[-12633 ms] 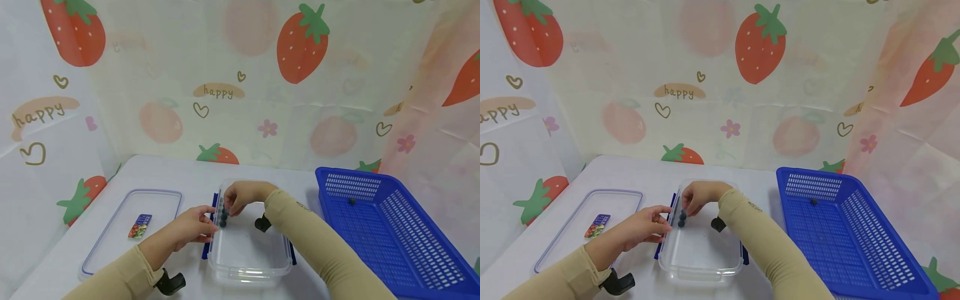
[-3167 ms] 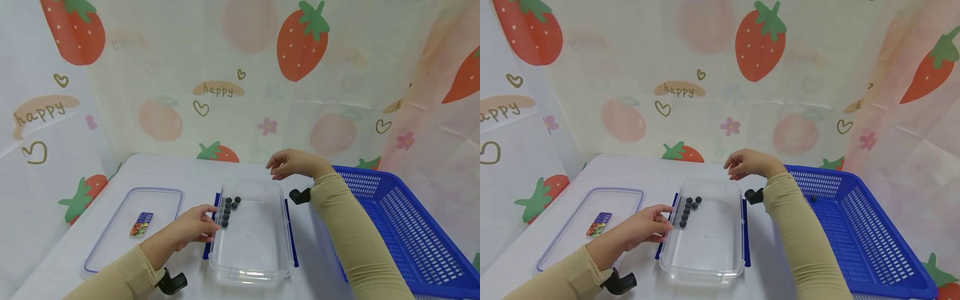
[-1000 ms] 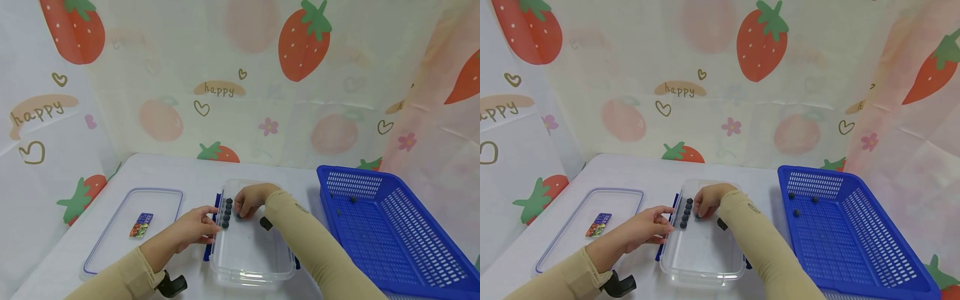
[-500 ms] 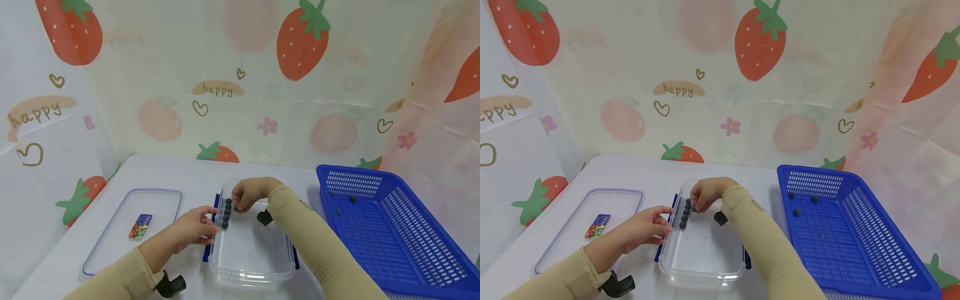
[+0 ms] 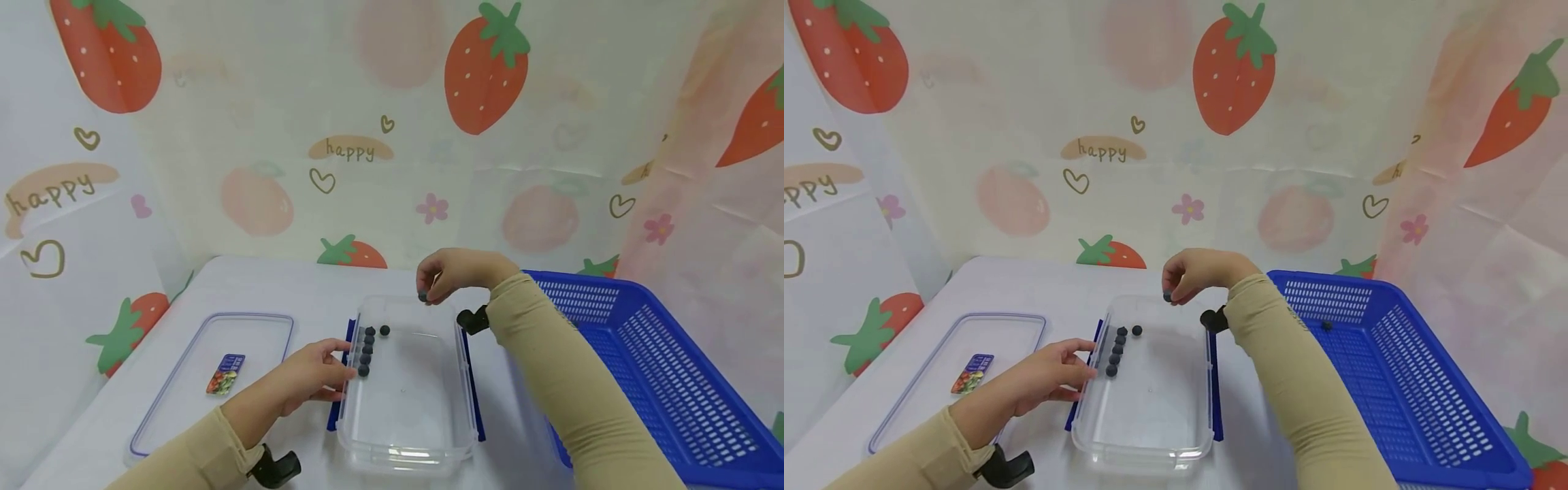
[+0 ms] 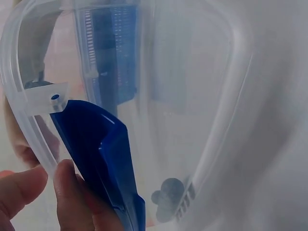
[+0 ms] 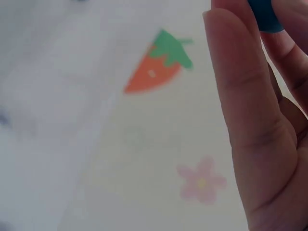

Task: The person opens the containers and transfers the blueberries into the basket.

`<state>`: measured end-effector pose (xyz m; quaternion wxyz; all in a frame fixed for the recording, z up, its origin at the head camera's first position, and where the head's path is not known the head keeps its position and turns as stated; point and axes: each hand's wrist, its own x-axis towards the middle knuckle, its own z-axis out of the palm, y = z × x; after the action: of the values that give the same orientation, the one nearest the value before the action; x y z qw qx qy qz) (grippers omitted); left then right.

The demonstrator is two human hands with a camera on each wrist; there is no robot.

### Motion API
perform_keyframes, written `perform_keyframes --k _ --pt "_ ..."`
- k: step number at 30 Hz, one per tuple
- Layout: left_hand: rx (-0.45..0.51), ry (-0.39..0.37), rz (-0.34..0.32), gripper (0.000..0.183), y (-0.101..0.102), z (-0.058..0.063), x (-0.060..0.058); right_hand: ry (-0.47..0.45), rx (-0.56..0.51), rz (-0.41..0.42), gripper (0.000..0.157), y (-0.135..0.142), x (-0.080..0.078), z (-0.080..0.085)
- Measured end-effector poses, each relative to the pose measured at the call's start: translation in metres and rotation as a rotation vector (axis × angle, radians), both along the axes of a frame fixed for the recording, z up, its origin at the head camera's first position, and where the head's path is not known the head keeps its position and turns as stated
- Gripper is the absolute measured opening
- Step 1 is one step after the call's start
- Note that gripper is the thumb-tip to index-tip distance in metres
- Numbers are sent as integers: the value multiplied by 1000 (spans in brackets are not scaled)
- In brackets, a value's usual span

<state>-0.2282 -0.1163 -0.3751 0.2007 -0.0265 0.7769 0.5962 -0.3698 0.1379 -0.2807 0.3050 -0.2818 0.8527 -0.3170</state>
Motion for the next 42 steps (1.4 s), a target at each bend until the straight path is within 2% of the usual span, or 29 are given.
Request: perform_keyframes --k 4,10,14,21,26,30,36,42 --pt "4 13 -1 54 -1 -1 0 40 -57 -45 12 33 1 15" --pt "13 40 4 52 -1 -4 -2 88 -100 -134 18 89 3 22" --pt "13 42 5 51 0 -5 -4 78 -127 -201 23 127 5 18" --pt "8 40 3 51 1 -5 -4 -8 -221 -332 27 178 8 -2" --pt "7 34 2 52 1 -4 -3 -26 -228 -392 28 198 5 -18" --pt "8 26 3 53 0 -3 -3 -26 -187 -406 26 207 3 -28" --pt "15 29 -8 54 -2 -6 -5 -19 -110 -424 23 215 4 -37" --pt "17 31 -10 54 -1 -8 -6 -53 -143 -432 20 222 2 -43"
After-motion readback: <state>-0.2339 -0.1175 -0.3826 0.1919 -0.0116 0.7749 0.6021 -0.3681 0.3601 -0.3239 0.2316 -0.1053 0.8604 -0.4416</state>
